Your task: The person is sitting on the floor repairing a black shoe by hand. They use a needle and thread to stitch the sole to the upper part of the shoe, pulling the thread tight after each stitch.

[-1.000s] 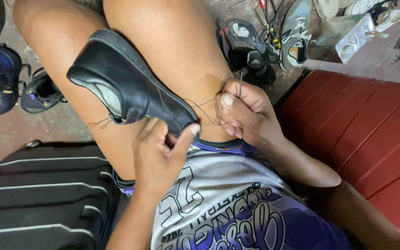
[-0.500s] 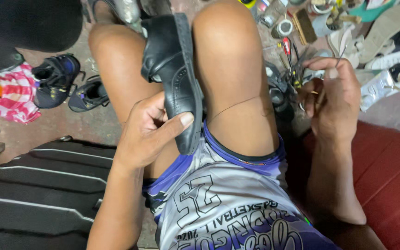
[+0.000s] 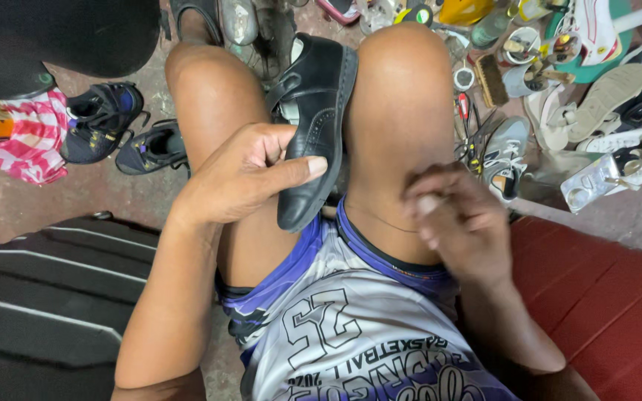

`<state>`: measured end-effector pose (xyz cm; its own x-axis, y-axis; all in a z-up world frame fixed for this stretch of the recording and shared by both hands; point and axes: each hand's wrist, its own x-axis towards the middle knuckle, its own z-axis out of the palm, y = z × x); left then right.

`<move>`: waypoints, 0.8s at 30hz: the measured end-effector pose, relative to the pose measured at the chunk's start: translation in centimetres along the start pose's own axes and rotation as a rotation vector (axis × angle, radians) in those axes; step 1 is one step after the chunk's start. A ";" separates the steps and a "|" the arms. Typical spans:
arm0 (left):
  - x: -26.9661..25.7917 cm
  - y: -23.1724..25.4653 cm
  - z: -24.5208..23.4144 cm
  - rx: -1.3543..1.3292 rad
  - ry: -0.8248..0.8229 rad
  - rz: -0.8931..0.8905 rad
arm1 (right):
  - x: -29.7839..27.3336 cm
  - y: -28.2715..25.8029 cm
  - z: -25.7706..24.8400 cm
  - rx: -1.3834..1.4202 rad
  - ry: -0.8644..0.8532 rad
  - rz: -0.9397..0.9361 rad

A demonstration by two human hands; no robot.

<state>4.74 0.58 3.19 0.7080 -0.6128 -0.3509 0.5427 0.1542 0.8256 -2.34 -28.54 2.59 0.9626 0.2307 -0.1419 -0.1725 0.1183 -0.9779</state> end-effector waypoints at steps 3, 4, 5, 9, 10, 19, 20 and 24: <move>0.3 -0.1 0.1 0.033 0.014 0.035 | 0.0 -0.5 3.5 -0.094 -0.051 0.190; 0.3 -0.3 0.2 0.060 0.029 0.065 | 0.4 -0.5 4.3 -0.062 -0.093 0.160; 0.4 -0.5 0.3 0.085 0.043 0.092 | 0.9 -0.5 5.0 -0.030 -0.133 0.134; -0.1 -0.8 1.2 0.332 0.228 0.213 | 2.1 -0.3 6.5 -0.028 -0.131 0.010; -0.2 -0.9 1.5 0.342 0.261 0.221 | 2.2 -0.2 6.5 -0.050 -0.108 0.019; 0.0 -1.1 3.4 0.499 0.435 0.226 | 2.1 1.0 6.1 -0.108 0.008 0.115; 0.1 -1.1 3.5 0.503 0.440 0.218 | 2.3 1.1 6.1 -0.100 0.002 0.099; 0.4 -1.3 3.5 0.474 0.419 0.205 | 2.4 1.1 6.0 -0.050 -0.012 0.107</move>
<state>2.75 -2.60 3.57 0.9433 -0.2399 -0.2294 0.1887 -0.1809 0.9652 -1.49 -22.10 2.08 0.9366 0.2511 -0.2445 -0.2634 0.0440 -0.9637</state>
